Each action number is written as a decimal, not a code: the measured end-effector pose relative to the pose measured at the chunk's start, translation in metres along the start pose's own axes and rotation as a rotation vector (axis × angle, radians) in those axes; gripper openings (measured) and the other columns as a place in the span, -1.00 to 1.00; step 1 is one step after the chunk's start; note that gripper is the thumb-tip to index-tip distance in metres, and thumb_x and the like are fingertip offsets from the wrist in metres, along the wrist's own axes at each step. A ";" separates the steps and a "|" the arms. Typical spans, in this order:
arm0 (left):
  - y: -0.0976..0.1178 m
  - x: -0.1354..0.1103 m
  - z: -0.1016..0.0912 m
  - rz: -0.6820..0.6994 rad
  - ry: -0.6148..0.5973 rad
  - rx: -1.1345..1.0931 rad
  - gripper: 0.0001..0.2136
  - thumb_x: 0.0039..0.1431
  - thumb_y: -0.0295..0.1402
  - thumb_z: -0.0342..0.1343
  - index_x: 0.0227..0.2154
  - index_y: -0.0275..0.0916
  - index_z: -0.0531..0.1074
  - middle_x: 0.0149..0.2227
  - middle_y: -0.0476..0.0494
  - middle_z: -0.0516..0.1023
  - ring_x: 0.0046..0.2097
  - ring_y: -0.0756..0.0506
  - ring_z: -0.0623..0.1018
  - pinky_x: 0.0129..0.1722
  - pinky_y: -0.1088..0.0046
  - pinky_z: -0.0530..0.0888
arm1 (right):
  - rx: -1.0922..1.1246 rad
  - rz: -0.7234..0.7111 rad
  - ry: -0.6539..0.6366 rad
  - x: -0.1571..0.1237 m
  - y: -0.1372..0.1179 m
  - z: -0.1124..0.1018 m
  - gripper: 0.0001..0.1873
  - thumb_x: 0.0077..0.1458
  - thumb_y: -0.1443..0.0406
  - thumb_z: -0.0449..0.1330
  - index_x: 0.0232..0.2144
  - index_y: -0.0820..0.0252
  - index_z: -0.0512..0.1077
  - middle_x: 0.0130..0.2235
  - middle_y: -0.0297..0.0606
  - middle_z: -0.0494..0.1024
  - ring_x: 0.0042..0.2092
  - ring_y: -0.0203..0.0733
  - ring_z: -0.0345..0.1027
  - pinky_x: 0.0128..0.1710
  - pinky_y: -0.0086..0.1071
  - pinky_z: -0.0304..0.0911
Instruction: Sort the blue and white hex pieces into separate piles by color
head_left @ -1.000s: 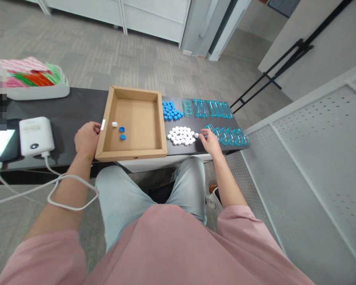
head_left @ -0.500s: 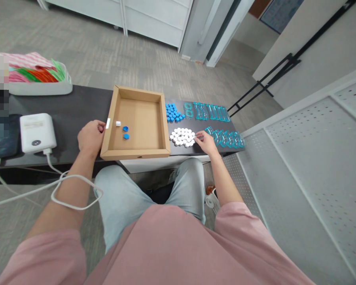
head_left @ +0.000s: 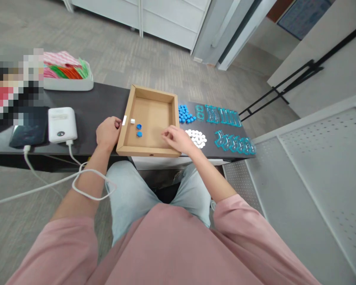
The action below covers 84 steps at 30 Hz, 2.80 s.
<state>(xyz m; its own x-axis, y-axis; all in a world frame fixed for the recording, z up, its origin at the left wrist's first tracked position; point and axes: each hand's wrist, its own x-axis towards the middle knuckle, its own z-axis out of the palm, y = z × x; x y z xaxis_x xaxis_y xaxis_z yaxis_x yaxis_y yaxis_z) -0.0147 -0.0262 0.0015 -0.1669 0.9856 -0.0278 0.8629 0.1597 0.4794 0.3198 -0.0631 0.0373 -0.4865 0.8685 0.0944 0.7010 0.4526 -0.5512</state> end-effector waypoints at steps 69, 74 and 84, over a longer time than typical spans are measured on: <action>-0.002 -0.001 0.001 0.015 0.012 -0.007 -0.75 0.52 -0.28 0.09 -0.02 -0.15 0.68 -0.03 -0.20 0.71 -0.01 -0.21 0.64 -0.09 0.31 0.42 | -0.250 -0.112 -0.296 0.128 -0.038 0.026 -0.65 0.43 0.18 0.45 0.18 0.11 0.62 0.24 -0.06 0.70 0.20 0.09 0.61 0.07 -0.21 0.46; -0.004 0.001 0.003 0.027 0.007 0.005 -0.76 0.50 -0.26 0.10 -0.03 -0.14 0.68 -0.01 -0.22 0.72 0.02 -0.25 0.67 -0.08 0.30 0.47 | -0.241 -0.135 -0.314 0.133 -0.039 0.039 -0.90 0.44 0.36 0.33 -0.06 0.09 0.63 0.10 -0.12 0.75 0.08 0.04 0.62 0.04 -0.21 0.43; -0.010 0.005 0.008 -0.008 0.016 -0.034 -0.74 0.45 -0.23 0.09 -0.03 -0.11 0.67 -0.03 -0.21 0.71 0.03 -0.30 0.68 -0.06 0.24 0.52 | 0.389 0.043 -0.070 0.096 0.037 -0.026 -0.79 0.36 0.21 0.41 -0.01 0.12 0.62 -0.07 -0.22 0.77 -0.09 -0.13 0.70 -0.03 -0.27 0.57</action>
<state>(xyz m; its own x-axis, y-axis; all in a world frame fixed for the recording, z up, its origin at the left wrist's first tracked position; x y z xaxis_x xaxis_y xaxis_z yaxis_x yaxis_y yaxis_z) -0.0204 -0.0226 -0.0106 -0.1813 0.9833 -0.0174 0.8450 0.1648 0.5088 0.3129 0.0427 0.0475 -0.5048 0.8631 0.0154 0.4781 0.2943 -0.8275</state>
